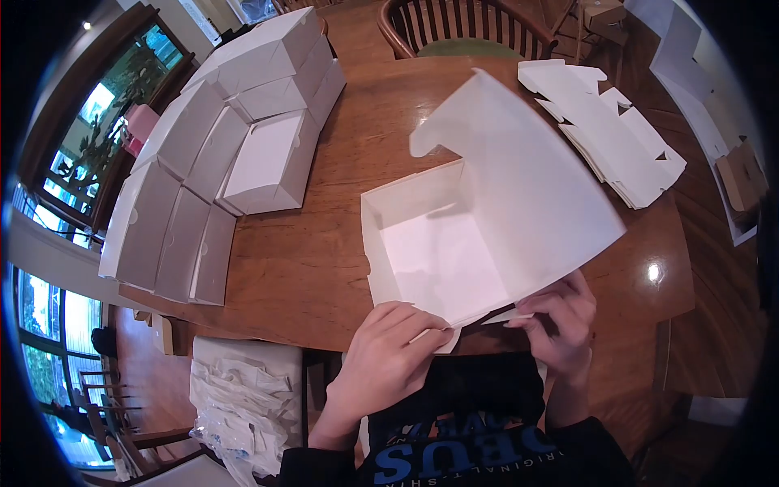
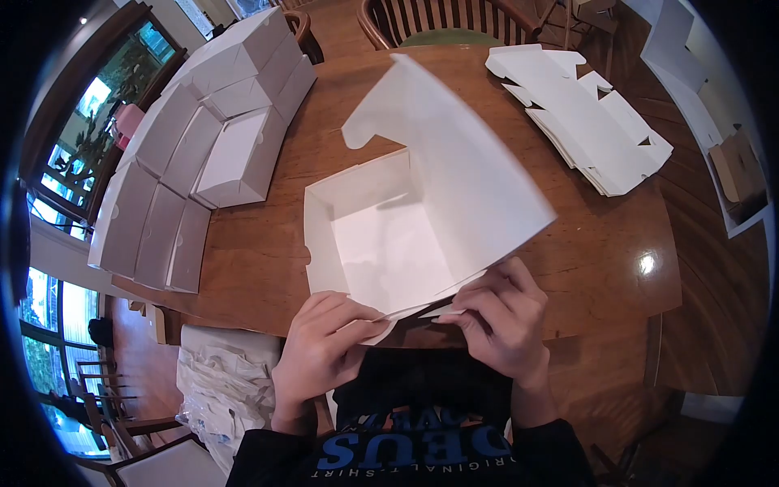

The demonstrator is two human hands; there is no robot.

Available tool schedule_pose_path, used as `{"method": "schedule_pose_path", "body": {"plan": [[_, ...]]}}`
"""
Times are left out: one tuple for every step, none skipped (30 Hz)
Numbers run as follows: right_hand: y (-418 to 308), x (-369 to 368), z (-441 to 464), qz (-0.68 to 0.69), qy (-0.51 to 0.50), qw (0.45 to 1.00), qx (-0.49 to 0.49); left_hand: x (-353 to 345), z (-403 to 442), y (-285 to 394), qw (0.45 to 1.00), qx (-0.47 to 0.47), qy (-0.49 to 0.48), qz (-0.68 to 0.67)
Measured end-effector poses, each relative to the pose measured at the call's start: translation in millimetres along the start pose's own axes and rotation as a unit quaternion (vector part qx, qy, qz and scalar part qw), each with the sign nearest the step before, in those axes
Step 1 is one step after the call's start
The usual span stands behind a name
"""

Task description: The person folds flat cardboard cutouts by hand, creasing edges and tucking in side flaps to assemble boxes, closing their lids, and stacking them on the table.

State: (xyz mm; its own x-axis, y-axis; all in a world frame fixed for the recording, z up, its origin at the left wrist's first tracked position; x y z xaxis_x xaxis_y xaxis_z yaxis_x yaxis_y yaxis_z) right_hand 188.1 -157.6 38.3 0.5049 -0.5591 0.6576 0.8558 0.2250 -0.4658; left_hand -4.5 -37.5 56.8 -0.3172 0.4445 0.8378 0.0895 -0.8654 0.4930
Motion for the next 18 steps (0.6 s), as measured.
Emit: {"method": "schedule_pose_path", "body": {"plan": [[0,-3,-1,-0.009,0.013,1.000,-0.009,-1,-1,0,1.000,0.001,0.000,0.002],[0,-4,-2,-0.009,0.012,1.000,-0.008,-1,-1,-1,1.000,0.001,0.001,0.004],[0,-6,-3,-0.004,0.017,1.000,-0.018,0,-2,-1,1.000,0.002,0.002,0.004],[0,-7,-4,0.000,0.023,0.999,-0.028,0,-2,-2,1.000,0.001,0.001,0.006],[1,-9,-4,0.000,0.022,0.999,-0.027,0,-2,-2,1.000,-0.001,0.001,0.007],[2,-9,-6,0.009,0.036,0.999,-0.038,1,-3,-3,1.000,0.000,0.001,0.006],[3,-9,-6,0.017,0.049,0.997,-0.049,1,-3,-5,1.000,0.000,0.003,0.011],[3,-8,-5,0.017,0.047,0.998,-0.049,2,-4,-6,1.000,0.000,0.004,0.015],[0,-6,-4,0.020,0.020,0.999,-0.037,2,-4,-6,1.000,0.001,0.004,0.014],[-2,-3,-3,0.022,-0.006,0.999,-0.025,3,-3,-7,1.000,0.002,0.006,0.013],[-4,-1,-2,0.022,-0.007,0.999,-0.026,2,-2,-7,1.000,0.002,0.008,0.012],[-8,-1,1,-0.001,-0.027,1.000,-0.015,3,-1,-7,1.000,0.002,0.007,0.010],[-11,-2,3,-0.024,-0.048,0.999,-0.003,3,-1,-7,1.000,0.008,0.011,0.011],[-14,-5,5,-0.024,-0.048,0.999,-0.004,3,0,-7,1.000,0.015,0.015,0.012],[-18,-9,6,-0.061,-0.052,0.997,-0.022,3,1,-7,1.000,0.015,0.015,0.012],[-21,-13,6,-0.097,-0.055,0.993,-0.040,2,2,-7,1.000,0.015,0.019,0.015],[-20,-18,4,-0.106,-0.053,0.992,-0.049,2,2,-8,1.000,0.015,0.021,0.018],[-22,-19,4,-0.105,-0.054,0.992,-0.050,2,2,-8,1.000,0.015,0.021,0.017]]}}
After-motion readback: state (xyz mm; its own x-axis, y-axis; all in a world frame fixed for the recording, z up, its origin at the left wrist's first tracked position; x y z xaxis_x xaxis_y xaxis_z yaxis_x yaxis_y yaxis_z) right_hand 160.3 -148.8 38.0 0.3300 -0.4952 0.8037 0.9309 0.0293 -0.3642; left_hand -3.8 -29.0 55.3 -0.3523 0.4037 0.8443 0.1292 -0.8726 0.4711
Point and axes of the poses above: each hand's wrist, its own z-axis towards the middle knuckle, its own x-axis out of the back of the hand, y = z × x, the point moved 2 cm from there along z, towards the middle knuckle, and after that the axes turned 11 degrees about -y, right-handed, at the moved point
